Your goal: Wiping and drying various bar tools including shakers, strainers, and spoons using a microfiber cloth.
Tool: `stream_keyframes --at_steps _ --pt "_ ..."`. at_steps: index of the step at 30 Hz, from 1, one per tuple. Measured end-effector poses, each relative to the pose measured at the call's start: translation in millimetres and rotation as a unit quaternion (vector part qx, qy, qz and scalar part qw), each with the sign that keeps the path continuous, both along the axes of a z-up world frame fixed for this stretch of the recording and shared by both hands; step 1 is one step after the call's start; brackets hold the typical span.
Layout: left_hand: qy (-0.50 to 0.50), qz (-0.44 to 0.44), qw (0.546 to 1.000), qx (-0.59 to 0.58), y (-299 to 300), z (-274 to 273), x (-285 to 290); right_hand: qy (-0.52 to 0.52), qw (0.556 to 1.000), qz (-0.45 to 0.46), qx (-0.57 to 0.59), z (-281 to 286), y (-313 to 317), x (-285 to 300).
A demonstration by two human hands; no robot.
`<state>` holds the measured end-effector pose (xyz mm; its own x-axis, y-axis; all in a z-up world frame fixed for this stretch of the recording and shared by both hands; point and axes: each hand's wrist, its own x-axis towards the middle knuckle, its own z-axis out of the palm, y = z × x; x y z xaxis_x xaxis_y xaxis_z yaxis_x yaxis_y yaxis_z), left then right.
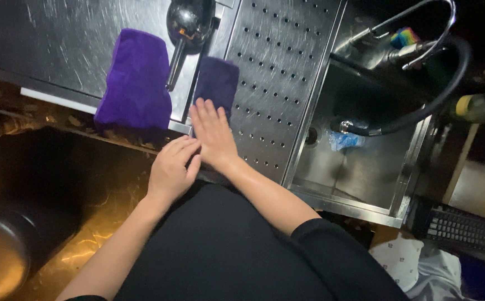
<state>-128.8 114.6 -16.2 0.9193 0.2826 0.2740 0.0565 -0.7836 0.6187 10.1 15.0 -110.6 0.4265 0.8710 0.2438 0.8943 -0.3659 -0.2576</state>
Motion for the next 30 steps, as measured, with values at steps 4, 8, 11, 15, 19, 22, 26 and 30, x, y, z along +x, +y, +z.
stream_keyframes --at_steps 4,8,11,15,19,22,26,30 --pt "-0.01 -0.034 0.999 -0.008 9.8 -5.1 21.3 -0.056 0.997 -0.045 0.027 2.5 21.6 60.2" --pt "0.001 -0.077 0.997 -0.017 32.5 -1.1 51.3 -0.074 0.994 -0.083 0.002 2.1 45.0 128.0" --pt "0.014 -0.077 0.997 -0.015 48.0 3.3 71.5 -0.055 0.994 -0.098 -0.006 -2.2 63.1 183.4" --pt "0.034 -0.081 0.996 -0.024 58.8 -4.9 103.7 0.037 0.99 -0.103 -0.094 50.3 83.2 246.1" --pt "0.065 -0.101 0.992 -0.029 56.5 -1.7 135.0 0.061 0.982 -0.109 -0.139 52.9 75.4 315.9" --pt "0.061 -0.14 0.988 -0.033 59.4 5.4 156.2 0.045 0.983 -0.145 -0.102 48.1 36.1 367.7" --pt "0.038 -0.131 0.99 -0.038 55.2 2.0 155.9 0.086 0.925 -0.328 -0.172 77.0 -20.4 379.3" --pt "0.031 -0.142 0.989 -0.039 40.8 -2.4 142.1 0.062 0.861 -0.474 -0.176 71.0 -37.6 365.8"
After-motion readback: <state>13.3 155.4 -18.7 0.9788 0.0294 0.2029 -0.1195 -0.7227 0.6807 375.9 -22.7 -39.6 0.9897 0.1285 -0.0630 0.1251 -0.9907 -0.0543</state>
